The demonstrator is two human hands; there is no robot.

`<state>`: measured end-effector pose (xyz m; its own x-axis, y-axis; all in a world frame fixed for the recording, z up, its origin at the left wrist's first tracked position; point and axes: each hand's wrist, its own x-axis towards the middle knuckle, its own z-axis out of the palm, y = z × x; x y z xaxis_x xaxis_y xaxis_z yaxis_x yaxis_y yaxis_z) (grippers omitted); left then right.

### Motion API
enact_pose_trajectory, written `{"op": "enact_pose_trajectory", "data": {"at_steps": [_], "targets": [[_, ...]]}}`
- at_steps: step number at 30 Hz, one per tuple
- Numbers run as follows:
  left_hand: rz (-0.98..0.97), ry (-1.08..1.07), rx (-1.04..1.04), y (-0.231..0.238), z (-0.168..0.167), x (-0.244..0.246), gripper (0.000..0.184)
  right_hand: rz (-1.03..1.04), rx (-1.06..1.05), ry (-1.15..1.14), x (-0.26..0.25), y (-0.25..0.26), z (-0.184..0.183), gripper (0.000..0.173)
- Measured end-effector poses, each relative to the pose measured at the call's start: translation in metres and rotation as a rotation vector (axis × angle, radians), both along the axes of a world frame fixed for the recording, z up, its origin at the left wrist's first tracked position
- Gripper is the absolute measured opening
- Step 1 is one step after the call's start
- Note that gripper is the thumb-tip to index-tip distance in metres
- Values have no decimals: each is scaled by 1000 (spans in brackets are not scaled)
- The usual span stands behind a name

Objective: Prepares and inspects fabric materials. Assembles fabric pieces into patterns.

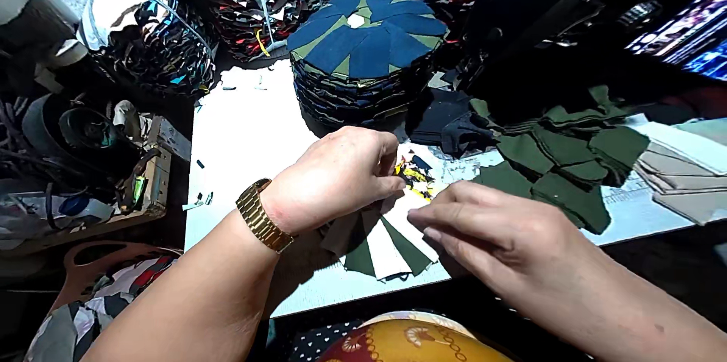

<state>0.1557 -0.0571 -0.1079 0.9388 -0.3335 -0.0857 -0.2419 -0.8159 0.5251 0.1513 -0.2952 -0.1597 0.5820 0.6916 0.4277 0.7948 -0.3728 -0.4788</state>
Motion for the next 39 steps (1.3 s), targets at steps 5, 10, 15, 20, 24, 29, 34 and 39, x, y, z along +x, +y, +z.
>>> {"op": "enact_pose_trajectory", "data": {"at_steps": [5, 10, 15, 20, 24, 29, 34, 39], "targets": [[-21, -5, -416, -3, -2, 1, 19, -63, 55, -38, -5, 12, -2, 22], [19, -2, -493, -5, -6, 2, 18, -15, -83, -70, -7, 18, -14, 26], [72, 53, -669, -6, -9, 3, 15, -21, 53, 30, 16, -28, 12, 24], [82, 128, -719, -8, -5, 1, 15, -122, -111, -70, 23, -67, 9, 18], [63, 138, -680, -11, -7, 1, 15, -123, -137, -119, 20, -67, 1, 20], [41, 130, -674, -11, -9, 1, 14, -94, -102, -153, 22, -67, -2, 21], [41, 126, -669, -11, -9, 1, 14, -84, -131, -189, 21, -68, -3, 21], [16, 105, -650, -10, -11, 2, 14, -79, -110, -217, 24, -66, -5, 21]]}}
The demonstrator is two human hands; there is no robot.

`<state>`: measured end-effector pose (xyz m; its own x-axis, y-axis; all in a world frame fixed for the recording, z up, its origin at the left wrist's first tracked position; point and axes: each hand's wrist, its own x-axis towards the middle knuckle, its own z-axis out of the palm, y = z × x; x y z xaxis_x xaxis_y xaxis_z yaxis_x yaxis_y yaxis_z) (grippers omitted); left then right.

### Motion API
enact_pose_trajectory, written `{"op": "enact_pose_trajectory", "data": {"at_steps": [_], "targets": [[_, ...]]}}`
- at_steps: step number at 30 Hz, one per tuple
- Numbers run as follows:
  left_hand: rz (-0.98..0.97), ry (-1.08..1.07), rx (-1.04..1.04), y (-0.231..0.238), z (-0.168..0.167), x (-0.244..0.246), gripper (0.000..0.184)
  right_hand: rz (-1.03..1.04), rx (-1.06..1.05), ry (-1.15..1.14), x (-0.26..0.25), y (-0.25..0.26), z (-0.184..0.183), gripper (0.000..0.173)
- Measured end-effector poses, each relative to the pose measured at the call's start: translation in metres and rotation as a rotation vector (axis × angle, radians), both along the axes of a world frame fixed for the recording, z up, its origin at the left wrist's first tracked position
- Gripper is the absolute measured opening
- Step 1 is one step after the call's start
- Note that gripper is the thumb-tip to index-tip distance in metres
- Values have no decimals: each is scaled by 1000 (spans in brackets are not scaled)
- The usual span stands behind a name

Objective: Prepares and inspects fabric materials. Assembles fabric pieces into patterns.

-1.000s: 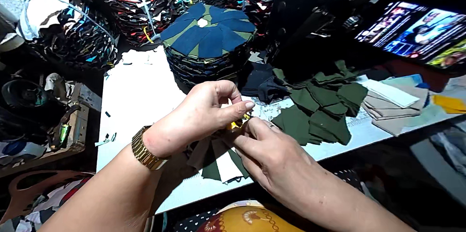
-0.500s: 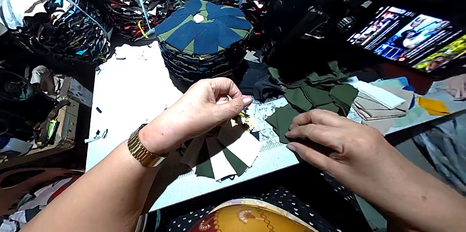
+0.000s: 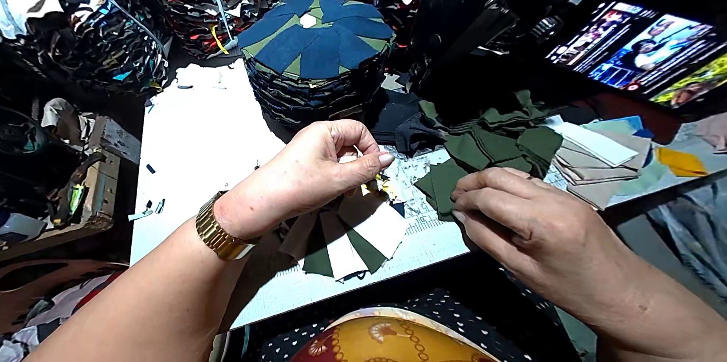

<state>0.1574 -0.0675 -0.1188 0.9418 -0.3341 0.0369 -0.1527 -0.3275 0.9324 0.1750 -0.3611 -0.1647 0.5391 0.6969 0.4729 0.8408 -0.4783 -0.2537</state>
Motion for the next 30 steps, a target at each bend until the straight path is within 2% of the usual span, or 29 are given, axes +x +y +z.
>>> {"op": "enact_pose_trajectory", "data": {"at_steps": [4, 8, 13, 15, 19, 22, 30], "targets": [[14, 7, 9, -2, 2, -1, 12, -36, 35, 30, 5, 0, 4, 23], [35, -94, 1, -4, -1, -2, 6, -118, 141, -9, 13, 5, 10, 19], [41, -217, 25, -9, -2, -4, 20, -75, 245, 79, 19, 15, 27, 19], [20, -258, 47, -9, -6, -4, 23, -37, 231, 120, 18, 20, 28, 17], [-1, -329, 180, -8, -6, -4, 20, 41, 60, 152, 12, 20, 14, 12], [-32, -372, 235, -6, -7, -4, 17, 88, 65, 178, 9, 15, 6, 15], [-55, -418, 248, -7, -7, -4, 15, -58, 82, 71, -1, 22, 0, 30]]}}
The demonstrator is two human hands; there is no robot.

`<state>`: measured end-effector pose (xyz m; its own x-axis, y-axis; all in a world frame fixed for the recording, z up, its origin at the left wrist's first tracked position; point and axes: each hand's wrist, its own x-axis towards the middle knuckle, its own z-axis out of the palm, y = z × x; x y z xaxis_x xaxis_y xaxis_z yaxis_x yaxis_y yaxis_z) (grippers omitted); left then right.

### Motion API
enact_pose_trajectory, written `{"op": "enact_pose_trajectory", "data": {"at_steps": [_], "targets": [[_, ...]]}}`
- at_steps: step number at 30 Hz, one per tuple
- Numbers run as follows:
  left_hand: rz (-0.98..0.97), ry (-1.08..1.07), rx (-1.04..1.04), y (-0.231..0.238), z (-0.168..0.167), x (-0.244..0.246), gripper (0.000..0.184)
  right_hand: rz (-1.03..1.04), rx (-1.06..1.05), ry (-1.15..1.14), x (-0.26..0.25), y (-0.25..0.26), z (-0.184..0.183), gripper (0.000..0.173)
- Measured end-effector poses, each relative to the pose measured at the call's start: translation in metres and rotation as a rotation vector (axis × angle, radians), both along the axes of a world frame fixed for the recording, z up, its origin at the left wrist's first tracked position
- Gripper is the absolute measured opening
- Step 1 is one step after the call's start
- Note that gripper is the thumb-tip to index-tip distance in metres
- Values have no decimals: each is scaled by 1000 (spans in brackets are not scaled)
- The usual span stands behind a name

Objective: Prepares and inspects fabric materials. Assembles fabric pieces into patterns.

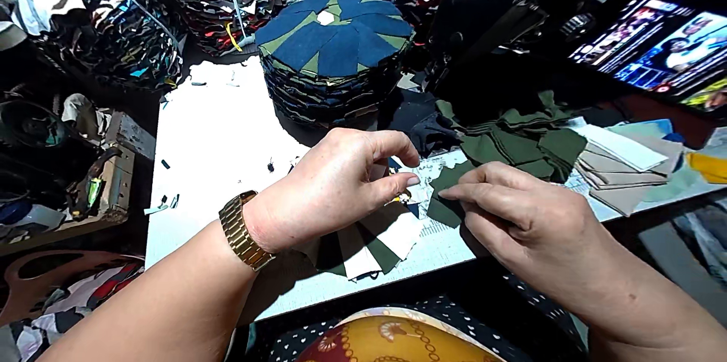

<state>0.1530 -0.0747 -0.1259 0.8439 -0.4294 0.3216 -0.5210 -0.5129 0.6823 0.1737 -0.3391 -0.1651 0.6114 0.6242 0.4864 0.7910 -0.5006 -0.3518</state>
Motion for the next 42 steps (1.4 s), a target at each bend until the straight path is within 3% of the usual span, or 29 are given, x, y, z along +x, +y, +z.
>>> {"op": "enact_pose_trajectory", "data": {"at_steps": [6, 13, 20, 22, 26, 30, 33, 37, 42], "targets": [[-6, -36, -21, -1, -2, 0, 17, -133, 43, -88, 7, -9, 15, 27], [24, -68, -61, -3, 0, -2, 20, -131, 123, -130, 27, -12, 28, 20], [-29, -58, -180, -7, 4, -2, 44, 114, 166, -145, 10, 10, 49, 16], [-63, -66, -144, -7, 6, -4, 40, 188, 173, -116, 0, 20, 50, 16], [-79, -80, -119, -7, 7, -6, 9, 191, 339, 8, -7, 32, 44, 17], [-59, 66, -342, -7, 12, -6, 6, 137, 429, 297, -6, 35, 35, 54], [-33, 109, -384, -5, 15, -6, 5, 144, 521, 508, -9, 35, 29, 47], [17, 57, -229, 2, 12, -2, 13, 64, 646, 648, -10, 32, 25, 32], [33, 95, 196, 9, 11, -1, 26, -49, 532, 725, -15, 33, 17, 31]]}}
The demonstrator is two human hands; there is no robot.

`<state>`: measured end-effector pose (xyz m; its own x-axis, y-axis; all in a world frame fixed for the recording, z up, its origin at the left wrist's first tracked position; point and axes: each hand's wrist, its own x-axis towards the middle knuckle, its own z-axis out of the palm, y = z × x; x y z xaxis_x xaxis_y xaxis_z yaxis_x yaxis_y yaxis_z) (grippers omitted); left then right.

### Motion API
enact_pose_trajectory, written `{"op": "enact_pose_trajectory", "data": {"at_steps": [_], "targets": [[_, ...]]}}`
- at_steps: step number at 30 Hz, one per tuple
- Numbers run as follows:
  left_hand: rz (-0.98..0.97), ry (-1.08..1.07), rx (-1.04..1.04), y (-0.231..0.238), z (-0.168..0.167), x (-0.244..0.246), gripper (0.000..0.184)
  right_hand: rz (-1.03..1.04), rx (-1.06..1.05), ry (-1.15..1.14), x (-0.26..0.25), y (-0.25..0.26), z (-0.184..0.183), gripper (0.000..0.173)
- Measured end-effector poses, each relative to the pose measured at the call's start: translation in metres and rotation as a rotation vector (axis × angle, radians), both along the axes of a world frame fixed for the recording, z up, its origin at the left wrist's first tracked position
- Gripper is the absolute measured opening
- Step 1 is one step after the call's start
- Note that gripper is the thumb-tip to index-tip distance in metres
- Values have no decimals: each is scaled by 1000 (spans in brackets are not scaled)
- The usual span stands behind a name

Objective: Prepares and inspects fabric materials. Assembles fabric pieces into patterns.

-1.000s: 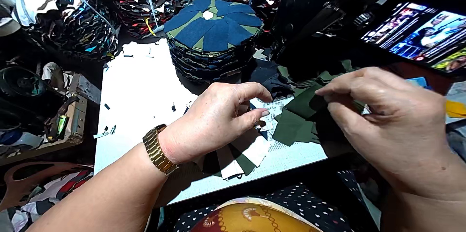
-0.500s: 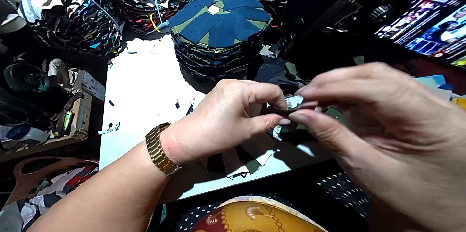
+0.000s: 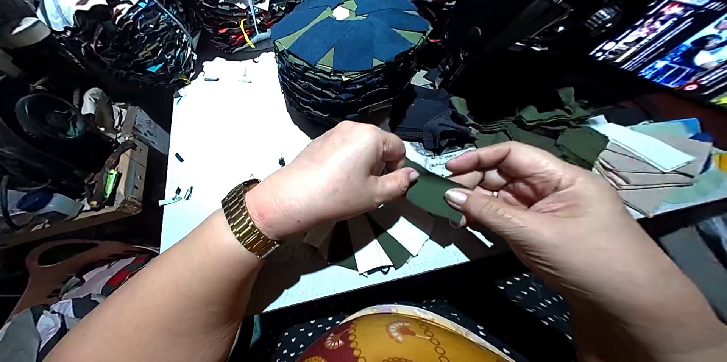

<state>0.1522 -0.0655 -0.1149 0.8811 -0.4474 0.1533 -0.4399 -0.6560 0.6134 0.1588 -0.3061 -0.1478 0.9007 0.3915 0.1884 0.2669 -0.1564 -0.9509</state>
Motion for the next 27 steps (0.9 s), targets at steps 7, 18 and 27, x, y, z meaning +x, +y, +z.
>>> {"op": "enact_pose_trajectory", "data": {"at_steps": [7, 18, 27], "targets": [[37, 22, 273, -1, 0, -3, 28, -82, -305, -385, -1, 10, -13, 31], [128, 35, 263, 2, 6, -3, 22, -84, -409, -692, 9, 2, -4, 11], [76, 72, 426, -1, 4, -4, 19, 212, -525, -765, 0, 15, -19, 27]]}}
